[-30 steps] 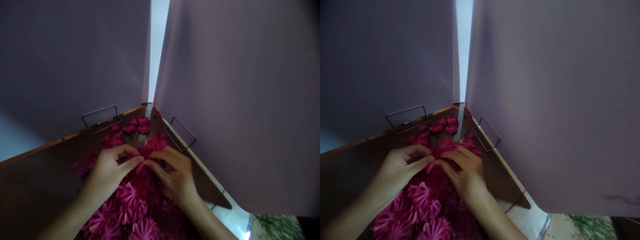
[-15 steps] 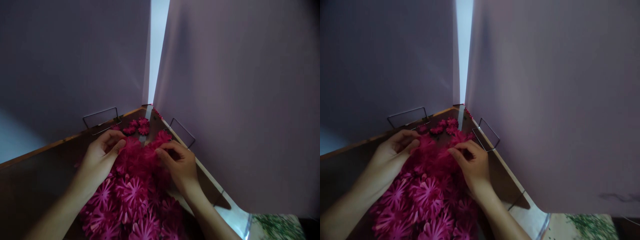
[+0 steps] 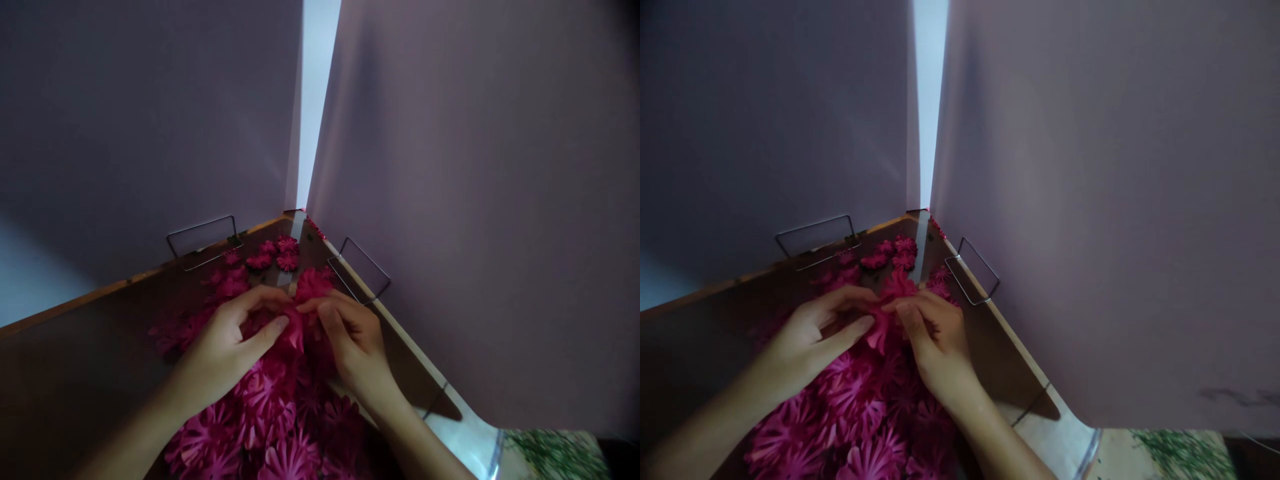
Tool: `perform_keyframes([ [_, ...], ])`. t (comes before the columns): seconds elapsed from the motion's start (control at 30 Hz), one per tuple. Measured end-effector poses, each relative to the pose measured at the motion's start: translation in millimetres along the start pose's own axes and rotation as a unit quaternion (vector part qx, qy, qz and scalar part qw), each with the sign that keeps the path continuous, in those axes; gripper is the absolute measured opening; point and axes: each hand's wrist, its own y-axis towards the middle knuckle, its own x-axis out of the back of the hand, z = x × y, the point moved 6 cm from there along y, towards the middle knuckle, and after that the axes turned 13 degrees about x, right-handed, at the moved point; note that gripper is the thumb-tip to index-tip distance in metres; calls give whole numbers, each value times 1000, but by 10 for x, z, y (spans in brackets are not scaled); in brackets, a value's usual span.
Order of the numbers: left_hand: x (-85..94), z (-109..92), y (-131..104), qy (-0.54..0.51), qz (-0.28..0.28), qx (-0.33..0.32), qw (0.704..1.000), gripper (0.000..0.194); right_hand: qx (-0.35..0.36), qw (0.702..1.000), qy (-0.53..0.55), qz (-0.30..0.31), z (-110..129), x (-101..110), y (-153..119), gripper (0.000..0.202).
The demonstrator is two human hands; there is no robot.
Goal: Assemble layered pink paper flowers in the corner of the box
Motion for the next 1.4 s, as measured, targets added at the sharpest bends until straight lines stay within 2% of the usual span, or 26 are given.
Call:
perform_keyframes([
  [0.17,123,-33,18,14,-50,9,999,17,-76,992,45,-86,-167,46,-39,17],
  [0.27,156,-94,-16,72,-57,-25,995,22,-87,988,74,-103,-187,45,-43,16],
  [0.43,153,-144,-66,92,-65,-86,990,37,-71,992,104,-19,-118,-54,-29,13],
  [0.6,132,-222,-103,166,-142,-168,961,19,-45,993,97,44,-26,-124,-54,22],
  [0.67,125,-212,-93,166,-153,-164,960,25,-31,994,84,62,11,-134,-62,23],
  [0.77,124,-194,-76,150,-143,-153,966,33,-20,993,79,91,46,-151,-73,29],
  [0.87,108,-210,-80,182,-116,-169,962,21,-25,989,85,122,45,-178,-84,36],
  [0.93,106,-229,-98,187,-107,-187,958,22,-22,987,88,131,43,-186,-85,38],
  [1.03,111,-255,-128,185,-122,-205,953,27,-21,988,86,130,36,-189,-87,38],
  [1.13,93,-274,-143,208,-136,-209,946,15,-23,990,68,122,30,-190,-93,40],
  [1.2,81,-276,-140,211,-126,-203,948,6,-23,990,66,119,30,-199,-95,41],
  [1.4,131,-251,-113,179,-150,-163,959,10,-20,988,84,129,48,-210,-78,41],
])
